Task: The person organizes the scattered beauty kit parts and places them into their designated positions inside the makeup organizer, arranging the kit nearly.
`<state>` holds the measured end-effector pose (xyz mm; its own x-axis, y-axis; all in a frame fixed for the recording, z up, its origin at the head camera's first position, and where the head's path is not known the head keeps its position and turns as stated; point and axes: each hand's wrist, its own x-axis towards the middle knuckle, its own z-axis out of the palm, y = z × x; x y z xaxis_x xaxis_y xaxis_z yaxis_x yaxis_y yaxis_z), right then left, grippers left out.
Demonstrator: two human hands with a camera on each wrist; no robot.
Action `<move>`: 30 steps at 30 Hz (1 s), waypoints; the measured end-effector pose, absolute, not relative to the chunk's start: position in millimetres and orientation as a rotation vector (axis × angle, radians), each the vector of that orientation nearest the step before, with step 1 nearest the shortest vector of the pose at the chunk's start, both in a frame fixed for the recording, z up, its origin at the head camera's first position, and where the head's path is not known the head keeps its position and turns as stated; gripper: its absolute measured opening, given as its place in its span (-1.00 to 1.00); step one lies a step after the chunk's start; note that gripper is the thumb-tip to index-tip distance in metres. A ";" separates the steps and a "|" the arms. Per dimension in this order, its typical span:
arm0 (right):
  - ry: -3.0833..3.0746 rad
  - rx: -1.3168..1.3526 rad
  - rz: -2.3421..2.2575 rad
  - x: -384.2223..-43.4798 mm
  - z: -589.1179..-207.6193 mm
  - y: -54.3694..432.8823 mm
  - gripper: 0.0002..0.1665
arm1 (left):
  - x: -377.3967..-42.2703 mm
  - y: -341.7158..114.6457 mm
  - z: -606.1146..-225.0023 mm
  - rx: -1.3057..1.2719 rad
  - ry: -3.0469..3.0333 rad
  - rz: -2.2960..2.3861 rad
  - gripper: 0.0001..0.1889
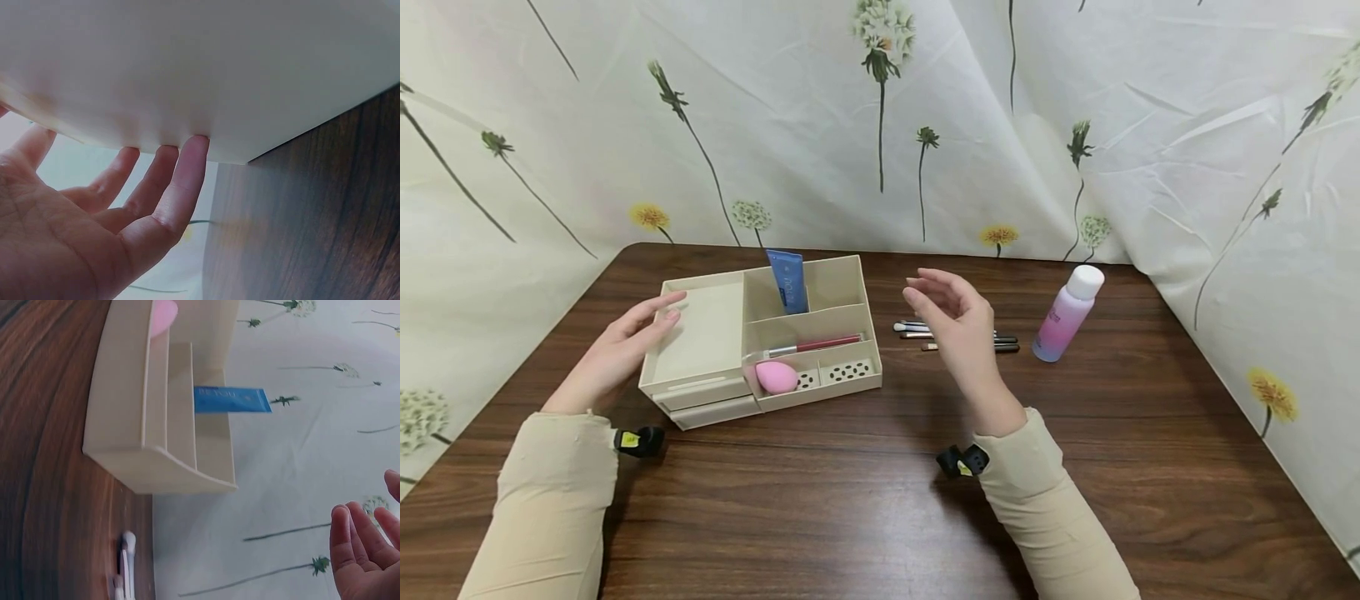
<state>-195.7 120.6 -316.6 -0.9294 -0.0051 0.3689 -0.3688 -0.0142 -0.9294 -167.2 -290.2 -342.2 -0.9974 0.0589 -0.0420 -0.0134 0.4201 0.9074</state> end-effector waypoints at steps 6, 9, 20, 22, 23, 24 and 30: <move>-1.988 0.351 1.962 -194.7 -313.1 133.8 -0.71 | -167.6 -289.8 -342.1 0.037 2.601 1.643 -0.35; -1.993 0.321 1.894 -195.0 -311.0 139.3 -0.70 | -167.5 -289.8 -341.9 0.036 2.602 1.644 -0.35; -1.970 0.226 1.755 -200.8 -304.7 157.9 -0.69 | -167.3 -288.8 -342.6 0.039 2.612 1.639 -0.36; -1.976 0.200 1.742 -201.6 -303.8 161.8 -0.68 | -167.2 -289.2 -342.5 0.038 2.611 1.636 -0.35; -1.985 0.187 1.726 -201.8 -303.3 163.8 -0.66 | -167.2 -289.4 -342.4 0.038 2.613 1.633 -0.35; -2.000 0.175 1.710 -201.9 -302.9 165.9 -0.64 | -167.3 -289.6 -342.4 0.037 2.612 1.635 -0.35; -2.046 0.105 1.592 -202.4 -300.0 179.8 -0.55 | -167.9 -289.4 -342.6 0.040 2.625 1.623 -0.36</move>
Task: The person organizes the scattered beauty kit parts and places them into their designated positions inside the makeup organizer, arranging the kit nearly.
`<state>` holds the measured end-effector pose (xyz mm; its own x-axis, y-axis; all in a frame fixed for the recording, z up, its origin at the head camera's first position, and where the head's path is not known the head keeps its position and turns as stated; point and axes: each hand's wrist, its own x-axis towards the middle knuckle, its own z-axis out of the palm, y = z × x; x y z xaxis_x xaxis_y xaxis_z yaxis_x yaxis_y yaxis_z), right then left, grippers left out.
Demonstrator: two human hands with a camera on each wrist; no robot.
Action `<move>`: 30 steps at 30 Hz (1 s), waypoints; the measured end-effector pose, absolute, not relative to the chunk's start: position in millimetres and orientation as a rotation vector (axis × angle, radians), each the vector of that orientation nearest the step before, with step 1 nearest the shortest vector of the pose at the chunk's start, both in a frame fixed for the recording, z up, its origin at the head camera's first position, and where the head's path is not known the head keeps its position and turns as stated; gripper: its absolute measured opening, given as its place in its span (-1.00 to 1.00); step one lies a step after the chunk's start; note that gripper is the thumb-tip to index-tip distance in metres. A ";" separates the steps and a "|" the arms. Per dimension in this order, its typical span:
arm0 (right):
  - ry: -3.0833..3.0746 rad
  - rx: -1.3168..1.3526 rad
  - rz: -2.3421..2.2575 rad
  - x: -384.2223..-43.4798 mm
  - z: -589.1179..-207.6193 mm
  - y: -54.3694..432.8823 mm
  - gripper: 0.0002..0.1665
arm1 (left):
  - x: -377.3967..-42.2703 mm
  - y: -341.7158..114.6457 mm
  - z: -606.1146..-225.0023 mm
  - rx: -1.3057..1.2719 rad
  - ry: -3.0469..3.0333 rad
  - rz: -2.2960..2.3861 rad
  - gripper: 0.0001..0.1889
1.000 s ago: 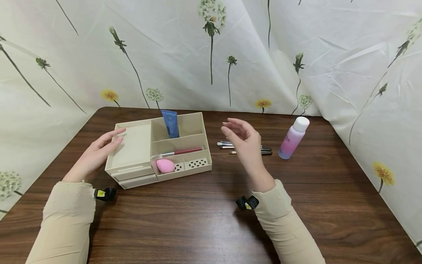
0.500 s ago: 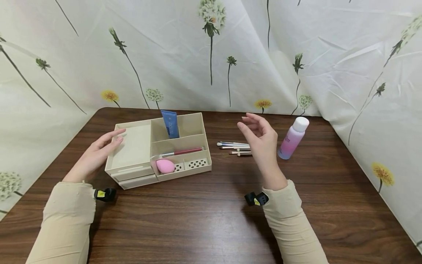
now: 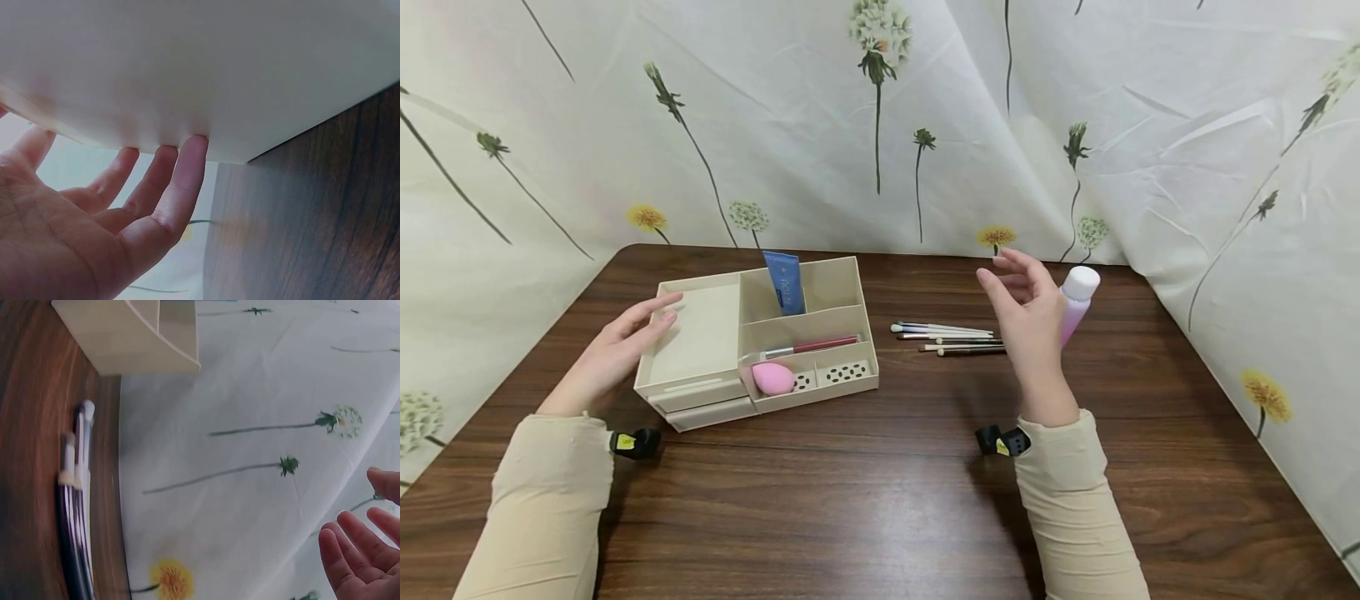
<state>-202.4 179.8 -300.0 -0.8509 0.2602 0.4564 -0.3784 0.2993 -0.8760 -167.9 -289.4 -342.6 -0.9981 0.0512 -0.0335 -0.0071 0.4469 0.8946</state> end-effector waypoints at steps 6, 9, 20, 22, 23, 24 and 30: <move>-2.014 0.032 1.467 -205.1 -298.7 192.9 -0.56 | -166.9 -290.2 -342.8 0.030 2.622 1.623 -0.36; -2.006 -0.025 1.420 -207.2 -298.7 199.9 -0.56 | -166.8 -290.8 -343.2 0.025 2.614 1.634 -0.36; -1.916 -0.169 1.376 -216.5 -304.8 224.0 -0.54 | -168.5 -289.5 -342.9 0.042 2.593 1.663 -0.36; -1.899 -0.194 1.383 -217.9 -305.1 227.7 -0.54 | -168.3 -289.3 -342.4 0.041 2.599 1.657 -0.36; -1.890 -0.206 1.384 -218.7 -305.2 229.5 -0.55 | -168.6 -289.3 -342.5 0.042 2.600 1.656 -0.36; -1.881 -0.220 1.389 -219.1 -305.2 231.1 -0.55 | -168.8 -289.4 -342.5 0.041 2.603 1.655 -0.36; -1.852 -0.312 1.400 -219.9 -306.1 240.0 -0.56 | -168.5 -289.6 -342.4 0.044 2.623 1.632 -0.37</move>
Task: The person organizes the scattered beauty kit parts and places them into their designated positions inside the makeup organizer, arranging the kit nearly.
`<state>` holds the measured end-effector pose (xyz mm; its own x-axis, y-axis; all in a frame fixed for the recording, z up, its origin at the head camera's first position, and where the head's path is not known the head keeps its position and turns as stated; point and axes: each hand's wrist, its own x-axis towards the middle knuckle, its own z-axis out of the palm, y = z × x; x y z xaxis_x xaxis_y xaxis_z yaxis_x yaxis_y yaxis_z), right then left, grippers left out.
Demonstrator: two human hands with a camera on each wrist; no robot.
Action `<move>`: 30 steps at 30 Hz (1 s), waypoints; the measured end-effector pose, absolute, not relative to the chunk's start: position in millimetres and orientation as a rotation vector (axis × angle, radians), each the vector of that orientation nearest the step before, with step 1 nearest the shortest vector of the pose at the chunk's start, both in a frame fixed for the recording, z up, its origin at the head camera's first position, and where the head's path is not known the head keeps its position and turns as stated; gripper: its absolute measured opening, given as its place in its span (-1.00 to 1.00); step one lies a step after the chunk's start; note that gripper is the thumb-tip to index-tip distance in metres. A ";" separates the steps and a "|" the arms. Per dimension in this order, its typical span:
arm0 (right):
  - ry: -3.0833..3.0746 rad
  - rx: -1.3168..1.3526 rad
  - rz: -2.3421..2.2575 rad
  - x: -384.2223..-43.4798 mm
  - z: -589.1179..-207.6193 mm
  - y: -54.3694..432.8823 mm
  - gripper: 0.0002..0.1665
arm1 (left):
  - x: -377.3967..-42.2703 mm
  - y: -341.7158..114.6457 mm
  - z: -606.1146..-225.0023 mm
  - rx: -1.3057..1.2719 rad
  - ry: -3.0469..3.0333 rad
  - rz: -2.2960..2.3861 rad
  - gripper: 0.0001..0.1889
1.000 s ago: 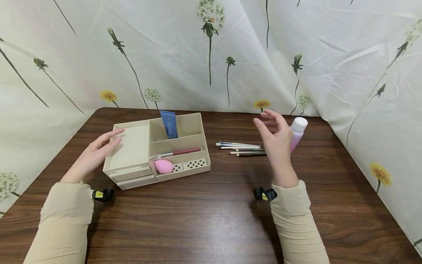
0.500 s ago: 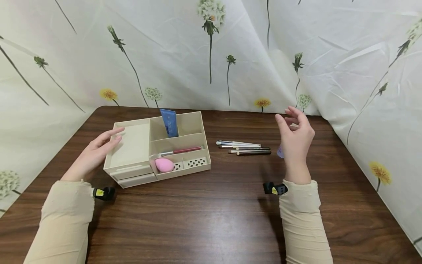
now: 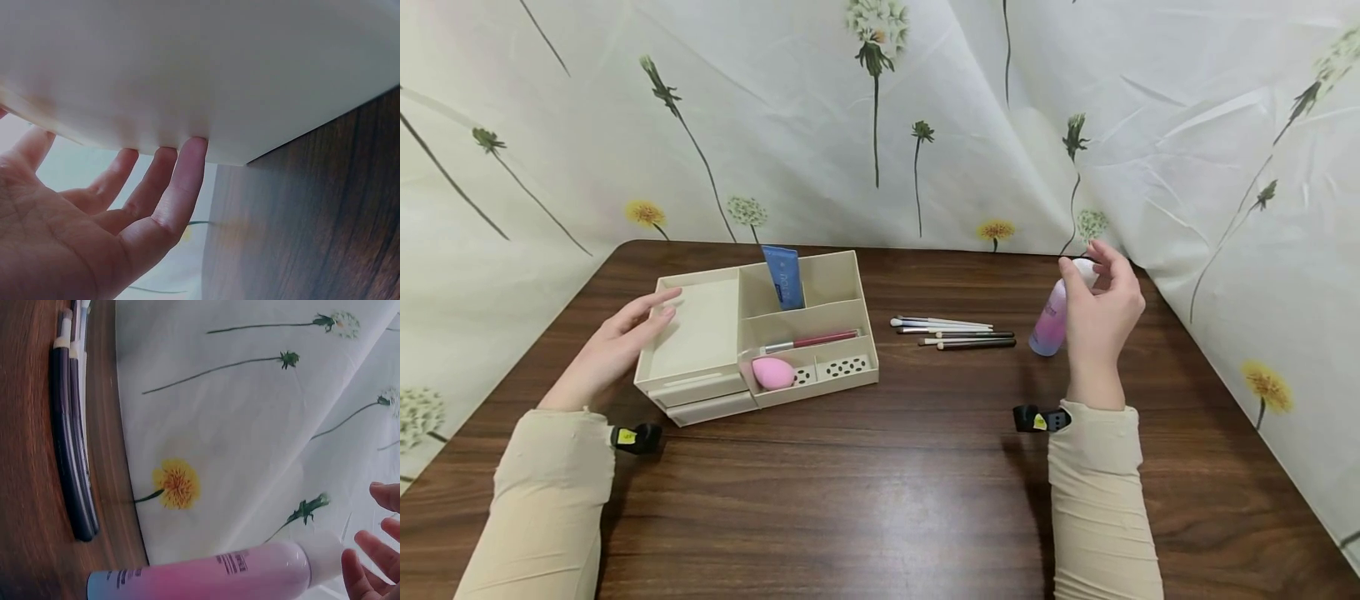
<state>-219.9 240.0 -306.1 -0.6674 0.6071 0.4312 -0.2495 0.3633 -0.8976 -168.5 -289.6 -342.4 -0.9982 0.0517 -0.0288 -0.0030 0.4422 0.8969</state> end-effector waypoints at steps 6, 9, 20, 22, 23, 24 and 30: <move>-1.941 -0.382 1.318 -219.3 -307.5 247.5 -0.50 | -168.6 -288.6 -342.1 0.053 2.628 1.629 -0.38; -1.989 -0.409 1.321 -220.5 -310.6 250.3 -0.45 | -168.4 -288.1 -341.6 0.052 2.625 1.631 -0.38; -2.108 -0.497 1.375 -228.3 -322.0 257.6 -0.27 | -168.0 -288.6 -342.0 0.037 2.601 1.655 -0.35; -2.132 -0.505 1.373 -229.3 -323.9 258.8 -0.25 | -168.0 -289.0 -342.5 0.033 2.605 1.649 -0.35; -2.146 -0.510 1.370 -229.8 -325.0 259.5 -0.25 | -168.2 -289.2 -342.8 0.031 2.609 1.643 -0.35; -2.162 -0.514 1.361 -230.3 -326.0 260.2 -0.25 | -168.4 -289.4 -343.1 0.029 2.612 1.639 -0.35; -2.260 -0.539 1.298 -230.8 -329.8 263.1 -0.24 | -168.7 -290.0 -343.5 0.026 2.620 1.628 -0.36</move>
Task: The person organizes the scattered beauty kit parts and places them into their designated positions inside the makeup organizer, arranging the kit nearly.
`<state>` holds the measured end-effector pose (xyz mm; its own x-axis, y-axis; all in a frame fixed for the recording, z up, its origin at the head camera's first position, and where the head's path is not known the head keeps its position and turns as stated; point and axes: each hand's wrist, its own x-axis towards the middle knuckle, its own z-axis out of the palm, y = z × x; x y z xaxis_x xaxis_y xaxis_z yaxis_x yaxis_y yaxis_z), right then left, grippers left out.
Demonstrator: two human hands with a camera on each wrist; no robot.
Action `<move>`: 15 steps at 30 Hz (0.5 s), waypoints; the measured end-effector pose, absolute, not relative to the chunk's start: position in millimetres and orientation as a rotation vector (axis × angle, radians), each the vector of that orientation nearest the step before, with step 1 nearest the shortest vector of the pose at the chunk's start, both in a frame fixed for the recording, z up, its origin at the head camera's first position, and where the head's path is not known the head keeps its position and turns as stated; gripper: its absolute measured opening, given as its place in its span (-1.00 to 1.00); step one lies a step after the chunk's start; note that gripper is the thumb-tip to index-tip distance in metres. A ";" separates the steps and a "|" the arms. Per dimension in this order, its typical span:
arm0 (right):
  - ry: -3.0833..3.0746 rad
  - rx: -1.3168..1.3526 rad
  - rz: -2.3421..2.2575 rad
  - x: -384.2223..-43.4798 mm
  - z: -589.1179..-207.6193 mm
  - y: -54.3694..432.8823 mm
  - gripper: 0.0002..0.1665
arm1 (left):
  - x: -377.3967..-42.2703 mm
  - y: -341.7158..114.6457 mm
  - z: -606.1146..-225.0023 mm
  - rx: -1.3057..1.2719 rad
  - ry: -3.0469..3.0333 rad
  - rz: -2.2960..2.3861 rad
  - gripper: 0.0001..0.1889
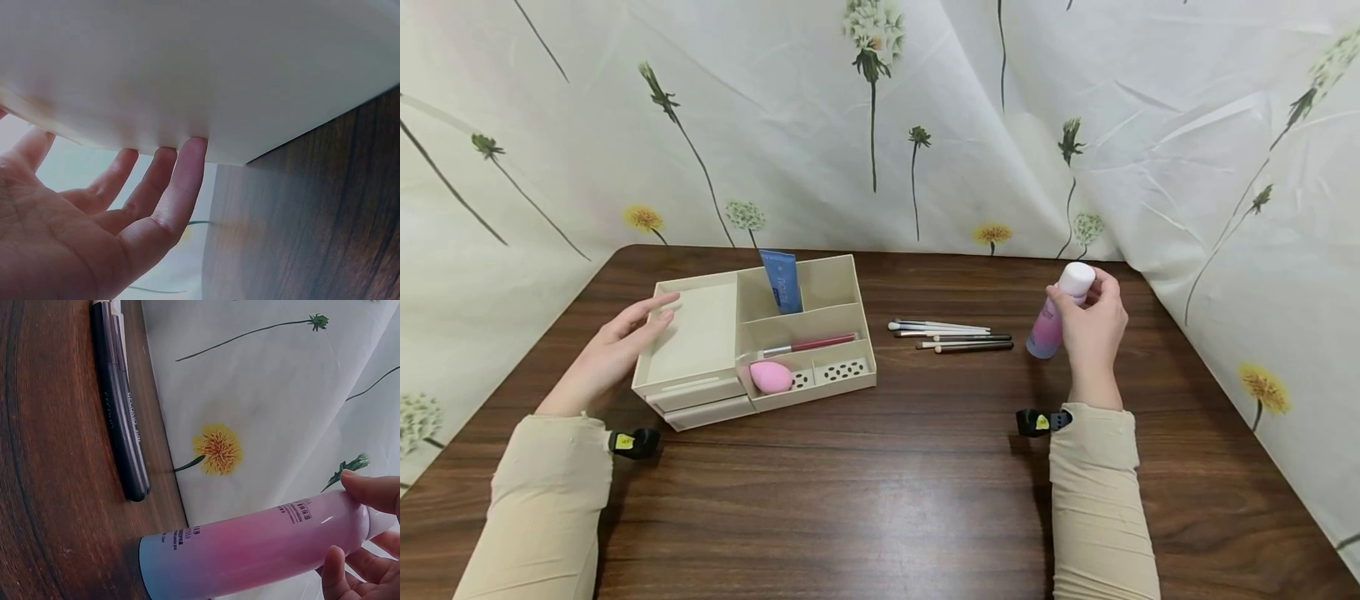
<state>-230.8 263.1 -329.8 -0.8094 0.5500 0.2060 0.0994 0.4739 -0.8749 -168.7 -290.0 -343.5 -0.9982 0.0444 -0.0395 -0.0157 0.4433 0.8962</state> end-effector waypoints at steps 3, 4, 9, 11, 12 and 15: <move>-2.297 -0.548 1.288 -230.5 -330.4 264.5 -0.22 | -168.8 -289.8 -343.3 0.031 2.618 1.628 -0.37; -2.312 -0.548 1.285 -230.3 -330.4 265.0 -0.21 | -168.7 -289.7 -343.2 0.033 2.617 1.628 -0.37; -2.421 -0.539 1.249 -228.1 -329.8 267.7 -0.16 | -168.4 -288.5 -342.1 0.036 2.610 1.625 -0.36; -2.449 -0.532 1.240 -227.3 -329.1 267.9 -0.15 | -168.2 -288.1 -341.9 0.034 2.606 1.628 -0.36; -2.455 -0.528 1.234 -227.3 -329.0 267.9 -0.16 | -168.0 -288.1 -341.8 0.033 2.606 1.628 -0.36; -2.451 -0.521 1.233 -227.9 -328.5 267.7 -0.17 | -167.6 -288.3 -341.5 0.031 2.606 1.632 -0.36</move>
